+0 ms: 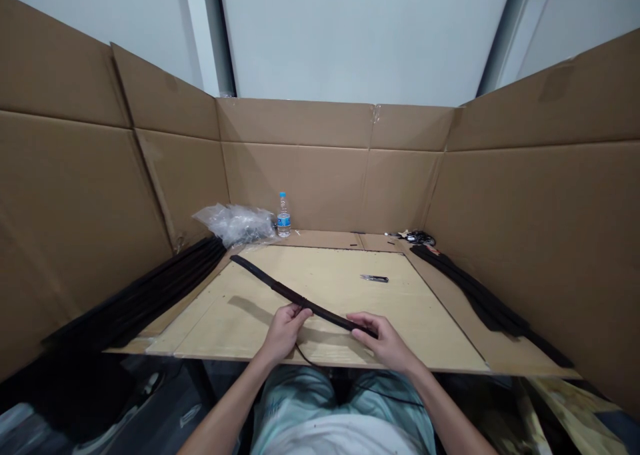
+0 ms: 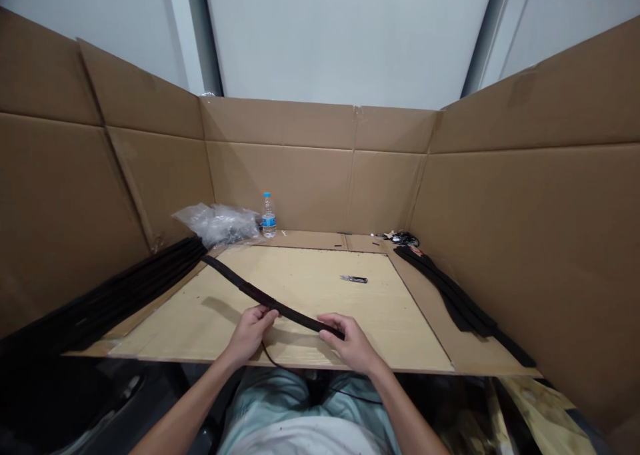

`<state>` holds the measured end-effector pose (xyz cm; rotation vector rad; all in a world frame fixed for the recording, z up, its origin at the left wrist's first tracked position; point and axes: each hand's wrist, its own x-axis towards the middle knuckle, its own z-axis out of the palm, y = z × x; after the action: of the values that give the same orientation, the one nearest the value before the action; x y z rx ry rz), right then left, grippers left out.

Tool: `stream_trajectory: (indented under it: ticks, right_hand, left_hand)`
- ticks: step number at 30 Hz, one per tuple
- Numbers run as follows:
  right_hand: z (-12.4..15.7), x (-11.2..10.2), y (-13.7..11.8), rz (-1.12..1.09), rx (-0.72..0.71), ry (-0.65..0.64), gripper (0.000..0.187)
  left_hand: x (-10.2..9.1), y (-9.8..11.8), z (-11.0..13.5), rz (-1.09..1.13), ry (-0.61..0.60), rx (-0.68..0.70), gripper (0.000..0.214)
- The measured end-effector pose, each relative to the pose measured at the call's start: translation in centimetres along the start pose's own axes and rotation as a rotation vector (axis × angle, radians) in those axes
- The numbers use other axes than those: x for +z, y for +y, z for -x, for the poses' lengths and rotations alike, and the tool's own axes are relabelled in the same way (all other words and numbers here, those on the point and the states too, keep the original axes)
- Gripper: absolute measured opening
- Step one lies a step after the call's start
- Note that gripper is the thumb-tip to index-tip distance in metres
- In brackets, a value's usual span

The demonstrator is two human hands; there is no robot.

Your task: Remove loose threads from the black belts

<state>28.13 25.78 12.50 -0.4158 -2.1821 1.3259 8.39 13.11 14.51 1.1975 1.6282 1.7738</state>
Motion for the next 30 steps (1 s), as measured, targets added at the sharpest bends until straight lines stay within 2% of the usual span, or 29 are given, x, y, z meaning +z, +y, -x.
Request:
stream_trajectory:
  ticks: [3,7,9,12,19,22,26,28,30]
  right_hand:
    - [0.0,-0.1,-0.5,-0.014,-0.004,-0.050,0.033]
    - [0.0,0.0,-1.1,-0.017,0.010,-0.001,0.026]
    - [0.3,0.1,-1.4,-0.060,0.088,-0.001,0.029]
    - [0.8,0.3,-2.1,-0.122,0.191,-0.069,0.040]
    - [1.0,0.8,-2.8,-0.259,0.142,-0.102,0.043]
    - [0.9,1.2,-2.4,-0.280,0.158,-0.072,0.041]
    - [1.1,1.6,-2.3,-0.177,0.148,-0.016,0.040]
    - [1.3,1.8,-2.5,-0.153,0.161,-0.059,0.032]
    - [1.4,2.1,-2.6,-0.182,0.213,-0.122,0.035]
  left_hand:
    - [-0.1,-0.3,0.0,-0.061,-0.010,0.012,0.041]
    - [-0.2,-0.3,-0.1,-0.129,-0.042,0.021,0.042]
    - [-0.2,-0.2,0.0,-0.143,-0.051,0.034,0.043]
    - [-0.1,-0.2,0.1,-0.134,-0.042,0.026,0.046]
    - [-0.3,-0.6,-0.1,-0.040,0.020,-0.060,0.055]
    - [-0.3,-0.9,-0.3,-0.022,-0.016,-0.053,0.054]
    - [-0.3,-1.4,-0.3,-0.021,-0.059,-0.032,0.053]
    - [-0.3,-1.4,-0.1,-0.035,-0.066,-0.011,0.053]
    - [-0.4,-1.3,0.1,-0.052,-0.093,0.013,0.053]
